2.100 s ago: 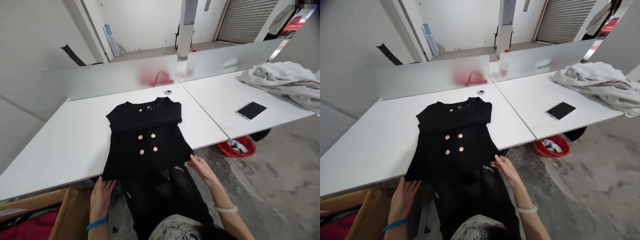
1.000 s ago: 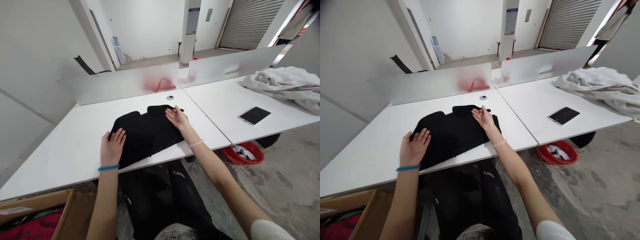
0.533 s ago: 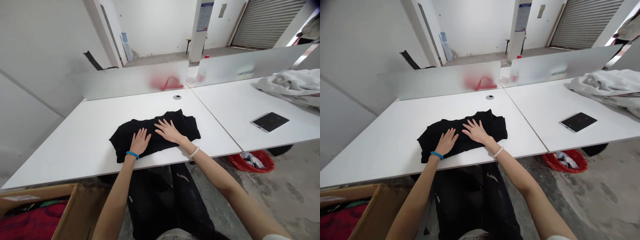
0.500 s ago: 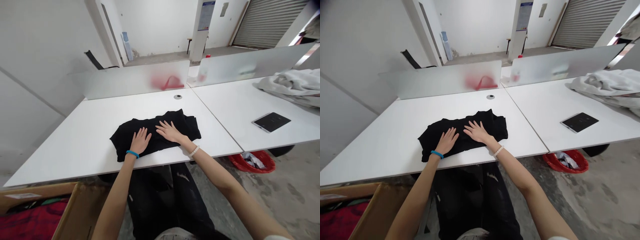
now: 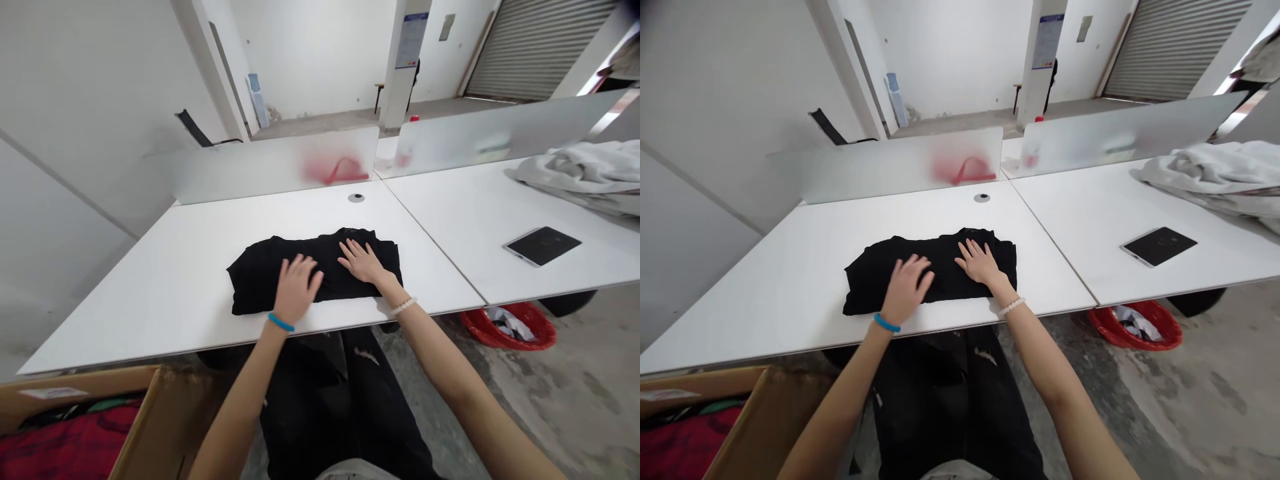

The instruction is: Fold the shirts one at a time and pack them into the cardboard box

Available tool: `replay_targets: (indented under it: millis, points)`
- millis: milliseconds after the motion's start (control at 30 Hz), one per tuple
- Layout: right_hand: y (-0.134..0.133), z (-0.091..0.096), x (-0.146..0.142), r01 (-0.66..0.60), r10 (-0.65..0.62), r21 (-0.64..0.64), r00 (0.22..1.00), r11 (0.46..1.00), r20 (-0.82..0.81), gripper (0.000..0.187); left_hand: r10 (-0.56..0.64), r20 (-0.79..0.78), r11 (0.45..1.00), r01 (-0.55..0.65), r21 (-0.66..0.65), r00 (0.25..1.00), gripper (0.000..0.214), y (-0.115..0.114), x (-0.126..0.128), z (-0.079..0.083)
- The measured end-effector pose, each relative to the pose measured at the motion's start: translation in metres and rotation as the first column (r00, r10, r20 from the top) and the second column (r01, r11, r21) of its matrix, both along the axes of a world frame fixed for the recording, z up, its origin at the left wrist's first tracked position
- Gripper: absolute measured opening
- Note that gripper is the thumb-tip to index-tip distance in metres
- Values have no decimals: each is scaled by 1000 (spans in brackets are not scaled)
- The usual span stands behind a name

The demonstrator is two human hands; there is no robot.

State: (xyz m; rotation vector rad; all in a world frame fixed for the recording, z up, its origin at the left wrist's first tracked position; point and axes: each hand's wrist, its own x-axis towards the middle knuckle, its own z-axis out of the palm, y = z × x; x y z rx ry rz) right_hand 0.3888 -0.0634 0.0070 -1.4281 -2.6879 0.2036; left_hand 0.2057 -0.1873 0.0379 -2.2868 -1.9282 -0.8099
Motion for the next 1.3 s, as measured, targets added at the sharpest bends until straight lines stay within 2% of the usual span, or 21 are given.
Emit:
replay_targets:
  millis: [100,167,267,333,367,400,467,500,533,567,600,700,767,867,933,1000,1067,1167,1233,1300]
  points:
    - [-14,-1,8,17,-16,-33,1000,999,7,64,-180,-98,983,183,28,979,40,-5,36,-5]
    - [-22,-4,20,28,-29,-48,1000,998,-10,65,-238,-137,970,244,26,962,39,-8,50,-9]
    - [-33,-2,43,45,-58,-107,990,993,-130,67,-257,-130,964,263,34,958,39,-10,49,-8]
    - [-43,9,59,43,-94,-150,930,988,-355,67,-220,-90,973,225,43,971,39,-11,35,-5]
    - [-51,17,67,42,-122,-167,852,985,-509,65,-179,-77,982,183,44,981,40,-12,25,-4]
    - [-60,25,74,39,-156,-187,730,982,-666,62,-130,-77,991,133,35,989,41,-13,15,-5]
    - [-87,39,87,10,-252,-271,401,963,-881,50,-31,-110,999,30,-15,993,45,-16,-3,-10]
    - [-102,42,92,-22,-321,-336,243,941,-915,42,-2,-133,999,-5,-50,991,47,-17,-10,-14]
    - [-118,41,96,-60,-402,-410,121,910,-908,37,12,-150,996,-25,-85,989,49,-19,-15,-18]
    - [-134,37,99,-87,-484,-485,40,870,-874,35,14,-157,993,-32,-114,987,50,-21,-18,-23]
    - [-150,30,101,-97,-560,-558,-2,824,-828,36,10,-157,991,-31,-133,988,50,-23,-19,-26]
    - [-186,-5,102,-47,-726,-725,-27,688,-687,41,-6,-142,988,-16,-153,990,50,-27,-19,-32]
    - [-198,-25,97,-13,-769,-769,-61,639,-637,41,-12,-138,985,-12,-171,990,51,-28,-18,-32]
    - [-199,-37,84,-52,-760,-762,-141,645,-634,48,-17,-141,981,-11,-192,990,53,-27,-18,-31]
    - [-191,-37,74,-101,-758,-754,-168,649,-630,44,-14,-142,981,-13,-192,990,53,-27,-18,-31]
    - [-181,-36,65,-88,-765,-767,-208,636,-610,38,-9,-142,982,-18,-187,990,52,-28,-16,-31]
    - [-175,-36,59,-22,-747,-775,-285,631,-601,36,-2,-143,982,-24,-185,990,51,-33,-12,-29]
    - [-178,-42,59,77,-659,-735,-387,674,-645,34,-2,-144,979,-27,-202,990,52,-47,-4,-23]
    - [-187,-48,64,160,-595,-697,-411,699,-691,30,-11,-141,975,-21,-223,990,52,-58,3,-21]
    - [-198,-52,68,228,-564,-681,-414,696,-715,26,-15,-135,971,-18,-239,991,52,-66,9,-20]
